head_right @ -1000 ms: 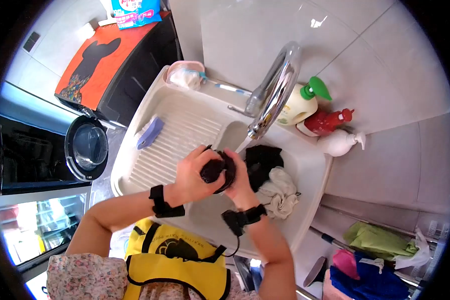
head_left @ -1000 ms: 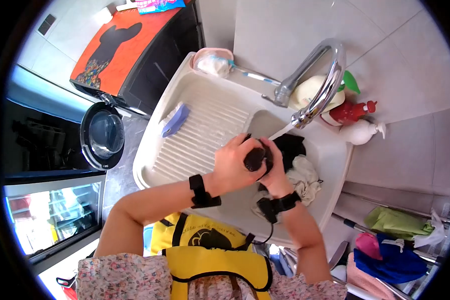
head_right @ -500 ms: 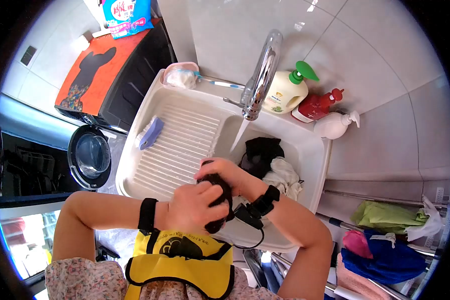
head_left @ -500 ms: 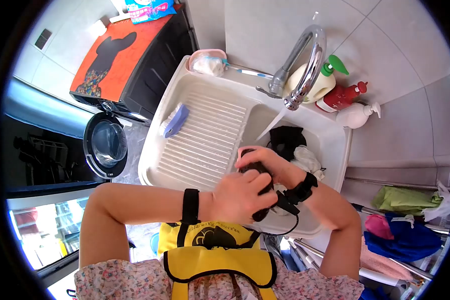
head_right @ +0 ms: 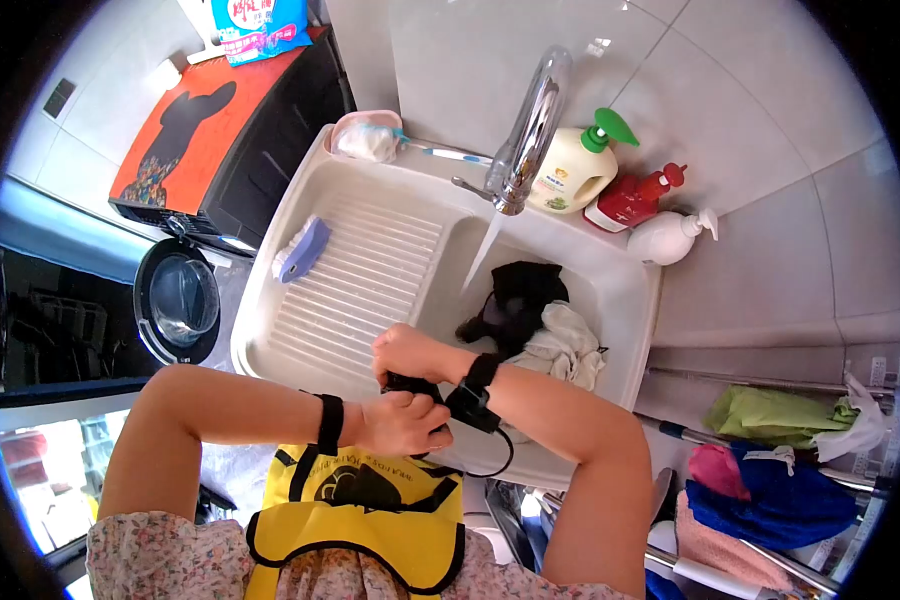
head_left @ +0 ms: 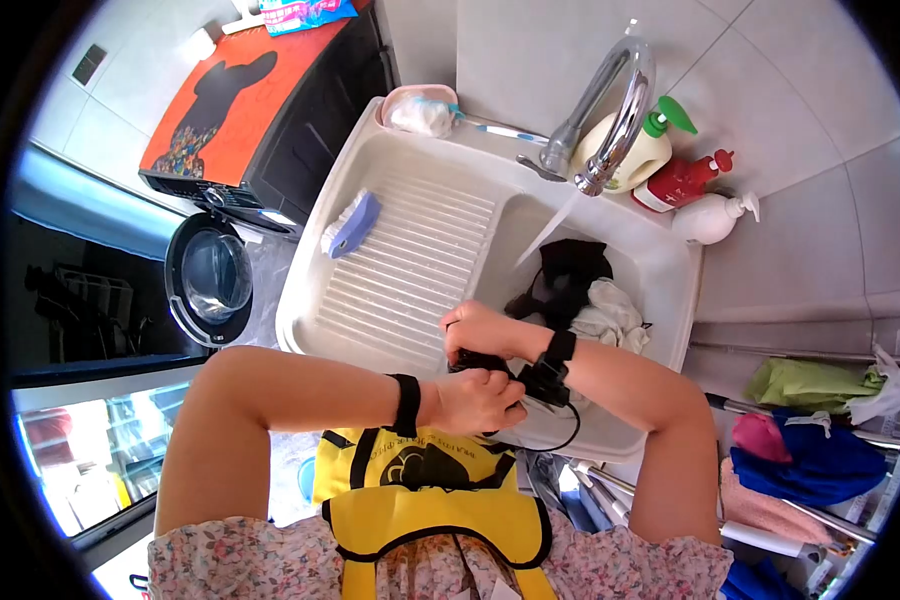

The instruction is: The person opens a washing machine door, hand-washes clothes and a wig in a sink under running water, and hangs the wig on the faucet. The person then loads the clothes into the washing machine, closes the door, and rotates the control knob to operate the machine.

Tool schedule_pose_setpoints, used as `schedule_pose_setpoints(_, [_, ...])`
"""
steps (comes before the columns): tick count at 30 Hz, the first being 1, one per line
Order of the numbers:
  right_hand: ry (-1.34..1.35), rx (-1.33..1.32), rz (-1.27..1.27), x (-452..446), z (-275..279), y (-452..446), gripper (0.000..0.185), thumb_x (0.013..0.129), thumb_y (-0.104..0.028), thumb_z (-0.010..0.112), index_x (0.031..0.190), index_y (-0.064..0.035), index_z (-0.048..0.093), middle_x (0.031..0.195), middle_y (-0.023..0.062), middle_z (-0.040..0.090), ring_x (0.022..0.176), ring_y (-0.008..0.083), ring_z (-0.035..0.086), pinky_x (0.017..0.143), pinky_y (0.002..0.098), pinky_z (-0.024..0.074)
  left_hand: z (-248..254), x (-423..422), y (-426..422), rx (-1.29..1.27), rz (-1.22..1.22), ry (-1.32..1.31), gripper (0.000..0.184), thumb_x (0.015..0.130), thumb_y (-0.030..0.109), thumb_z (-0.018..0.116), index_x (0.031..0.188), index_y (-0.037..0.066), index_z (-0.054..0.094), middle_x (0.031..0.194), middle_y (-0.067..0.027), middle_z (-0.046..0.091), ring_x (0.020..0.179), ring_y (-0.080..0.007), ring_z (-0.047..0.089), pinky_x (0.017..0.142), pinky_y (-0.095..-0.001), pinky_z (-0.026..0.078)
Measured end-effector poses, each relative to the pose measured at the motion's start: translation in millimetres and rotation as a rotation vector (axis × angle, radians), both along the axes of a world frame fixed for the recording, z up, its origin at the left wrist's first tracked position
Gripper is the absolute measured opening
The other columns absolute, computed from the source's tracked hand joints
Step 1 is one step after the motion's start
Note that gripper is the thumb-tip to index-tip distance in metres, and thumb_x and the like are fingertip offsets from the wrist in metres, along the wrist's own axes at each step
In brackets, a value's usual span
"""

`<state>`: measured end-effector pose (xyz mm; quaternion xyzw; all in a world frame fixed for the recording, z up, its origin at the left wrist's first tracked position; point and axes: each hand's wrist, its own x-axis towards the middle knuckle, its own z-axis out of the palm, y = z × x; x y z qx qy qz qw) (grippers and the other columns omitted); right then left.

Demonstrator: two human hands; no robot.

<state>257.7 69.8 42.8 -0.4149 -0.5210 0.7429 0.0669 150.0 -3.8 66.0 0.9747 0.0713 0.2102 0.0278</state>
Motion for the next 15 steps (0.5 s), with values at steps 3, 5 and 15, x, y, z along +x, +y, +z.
schedule_pose_setpoints(3, [-0.062, 0.015, -0.063, -12, -13, -6, 0.006, 0.054, -0.003, 0.061, 0.053, 0.0008, 0.057, 0.05, 0.0086, 0.052, 0.048, 0.0174, 0.046, 0.047, 0.035, 0.0402, -19, -3, -5, 0.073, -0.006, 0.139, 0.012, 0.067, 0.026, 0.056, 0.073, 0.018, 0.05, 0.075, 0.0018, 0.046, 0.065, -0.0131, 0.048, 0.051, -0.0249, 0.031])
schedule_pose_setpoints(5, [-0.156, 0.095, -0.001, -18, -16, -5, 0.004, 0.055, -0.003, 0.06, 0.053, -0.0001, 0.058, 0.05, 0.0095, 0.053, 0.049, 0.0179, 0.048, 0.048, 0.0352, 0.0412, -31, -2, -7, 0.121, -0.008, 0.216, 0.011, 0.068, 0.025, 0.055, 0.074, 0.017, 0.05, 0.075, 0.0013, 0.046, 0.066, -0.0137, 0.049, 0.051, -0.0251, 0.033])
schedule_pose_setpoints(15, [0.366, -0.492, -0.69, 13, -21, 15, 0.036, 0.086, -0.036, 0.052, 0.078, -0.0025, 0.062, 0.08, 0.0105, 0.064, 0.074, 0.0233, 0.06, 0.073, 0.0324, 0.0484, 7, -99, 41, -0.747, 0.586, -0.376, 0.028, 0.076, 0.026, 0.067, 0.096, 0.011, 0.054, 0.085, -0.0114, 0.055, 0.077, -0.0294, 0.059, 0.063, -0.0378, 0.05])
